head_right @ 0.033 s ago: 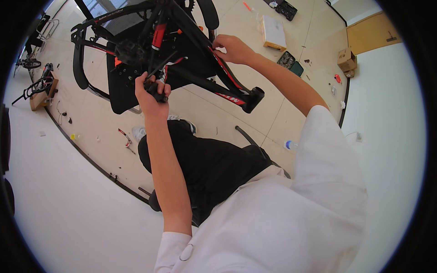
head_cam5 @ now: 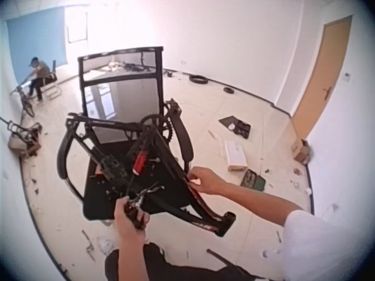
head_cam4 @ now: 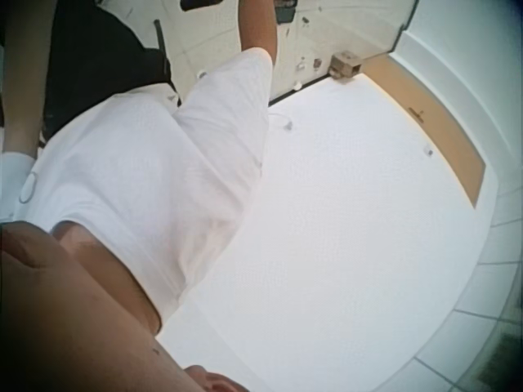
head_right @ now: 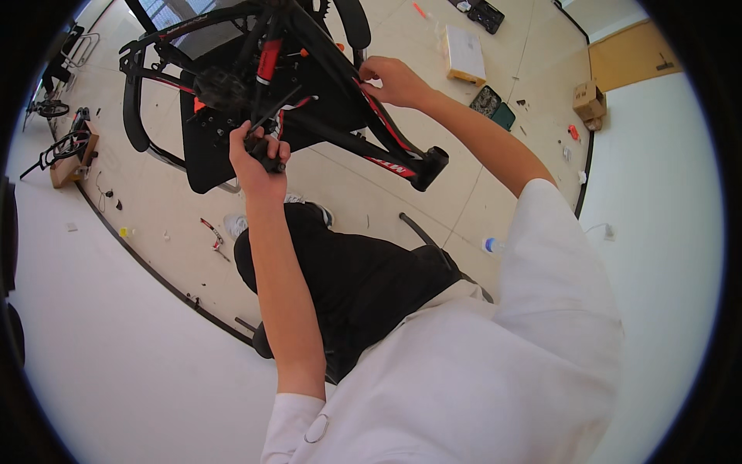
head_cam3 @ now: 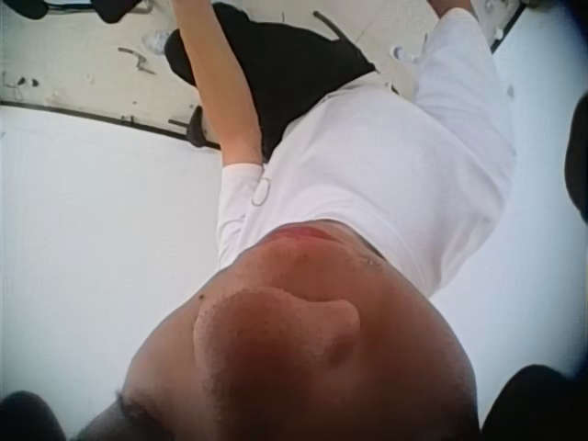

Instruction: The person assembles a bicycle frame by attaching and tightening components using a screwdriver and pliers. They repeatedly adjust and secure parts on the frame, which is positioned on an office chair, while tools and parts are scattered on the floor.

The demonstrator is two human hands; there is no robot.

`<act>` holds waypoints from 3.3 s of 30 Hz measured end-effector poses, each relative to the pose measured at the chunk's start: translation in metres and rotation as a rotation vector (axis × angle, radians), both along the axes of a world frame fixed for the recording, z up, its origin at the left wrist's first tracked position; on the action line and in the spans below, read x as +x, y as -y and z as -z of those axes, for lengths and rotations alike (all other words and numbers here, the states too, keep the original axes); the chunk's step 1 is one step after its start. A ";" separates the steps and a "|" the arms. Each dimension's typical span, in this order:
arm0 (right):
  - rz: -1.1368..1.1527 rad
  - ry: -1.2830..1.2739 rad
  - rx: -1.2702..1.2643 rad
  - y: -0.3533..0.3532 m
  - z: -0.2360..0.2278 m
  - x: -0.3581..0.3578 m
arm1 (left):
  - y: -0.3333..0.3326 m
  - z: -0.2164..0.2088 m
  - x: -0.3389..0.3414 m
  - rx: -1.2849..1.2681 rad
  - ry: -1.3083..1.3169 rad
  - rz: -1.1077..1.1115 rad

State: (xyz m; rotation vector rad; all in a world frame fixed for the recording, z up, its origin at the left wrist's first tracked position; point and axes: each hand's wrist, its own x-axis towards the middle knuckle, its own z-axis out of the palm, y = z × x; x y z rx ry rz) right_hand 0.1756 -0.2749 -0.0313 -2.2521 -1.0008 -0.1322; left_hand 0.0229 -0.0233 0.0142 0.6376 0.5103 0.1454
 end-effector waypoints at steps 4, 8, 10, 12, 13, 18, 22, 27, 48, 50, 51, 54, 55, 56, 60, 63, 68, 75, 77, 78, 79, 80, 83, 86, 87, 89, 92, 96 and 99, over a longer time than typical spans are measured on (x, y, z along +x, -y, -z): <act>0.067 -0.075 -0.044 -0.001 0.005 0.012 | 0.003 -0.004 0.004 0.020 0.022 0.011; -0.072 0.228 -0.168 -0.011 0.008 0.020 | 0.000 0.002 0.004 0.040 0.022 -0.026; -0.072 0.188 -0.195 -0.012 0.014 0.025 | -0.002 0.008 0.008 0.140 -0.015 -0.022; -0.087 0.242 -0.266 -0.005 0.016 0.030 | 0.001 0.006 0.011 0.134 0.009 -0.017; -0.101 0.273 -0.262 -0.006 0.013 0.028 | -0.001 0.012 0.011 0.068 -0.003 -0.010; -0.195 0.321 -0.191 -0.020 -0.009 0.014 | -0.007 0.004 -0.004 0.056 -0.058 0.034; -0.248 0.433 -0.248 -0.022 -0.009 0.017 | -0.008 0.005 -0.010 0.059 -0.059 0.025; -0.298 0.589 -0.331 -0.008 -0.002 0.024 | -0.008 0.010 -0.003 0.041 -0.074 0.015; -0.419 0.711 -0.746 -0.025 -0.010 0.036 | -0.007 0.002 -0.008 0.081 -0.042 0.025; -0.424 0.694 -0.747 -0.025 -0.011 0.036 | -0.008 0.003 -0.008 0.075 -0.049 0.022; -0.428 0.686 -0.749 -0.025 -0.011 0.036 | -0.009 0.003 -0.007 0.072 -0.053 0.020; -0.379 0.551 -0.716 -0.017 -0.002 0.040 | -0.008 0.002 -0.007 0.061 -0.047 0.006; -0.324 0.476 -0.677 -0.016 -0.003 0.037 | -0.008 0.002 -0.007 0.061 -0.048 0.007; -0.269 0.402 -0.638 -0.012 -0.004 0.032 | -0.008 0.001 -0.007 0.061 -0.049 0.008; -0.046 0.082 -0.343 -0.006 -0.018 0.019 | -0.007 0.002 -0.006 0.066 -0.012 0.008; -0.032 0.008 -0.262 0.000 -0.022 0.017 | -0.001 -0.002 -0.002 0.072 -0.038 0.041; -0.168 0.199 -0.311 -0.008 -0.009 0.021 | 0.000 -0.002 0.000 0.070 -0.034 0.051; -0.196 0.288 -0.443 -0.011 -0.001 0.021 | -0.008 0.004 -0.003 0.071 -0.046 0.014; -0.210 0.276 -0.456 -0.004 0.000 0.016 | -0.007 0.001 -0.003 0.078 -0.064 0.009; -0.218 0.269 -0.463 0.000 0.001 0.012 | -0.007 0.000 -0.003 0.082 -0.073 0.006; -0.217 0.269 -0.464 0.003 0.000 0.006 | -0.006 0.001 -0.004 0.084 -0.070 0.005; -0.217 0.268 -0.466 0.006 0.000 0.000 | -0.007 0.002 -0.003 0.086 -0.067 0.003; -0.211 0.268 -0.463 0.018 0.002 -0.015 | -0.005 0.002 -0.002 0.072 -0.045 0.008; -0.190 0.255 -0.453 0.028 -0.002 -0.027 | 0.001 -0.002 0.003 0.033 -0.003 0.008; -0.184 0.248 -0.447 0.031 -0.003 -0.033 | 0.004 -0.004 0.003 0.018 0.013 0.005; -0.114 0.214 -0.377 0.027 0.000 -0.039 | 0.003 -0.001 -0.002 0.067 0.044 -0.009; -0.209 0.266 -0.181 0.009 0.004 -0.038 | -0.002 0.013 -0.006 0.193 0.011 -0.057; -0.145 0.244 -0.395 0.013 -0.003 -0.026 | 0.002 0.016 0.006 0.135 -0.004 0.041; -0.160 0.313 -0.384 0.000 0.001 -0.016 | 0.002 0.009 0.001 0.056 -0.017 0.060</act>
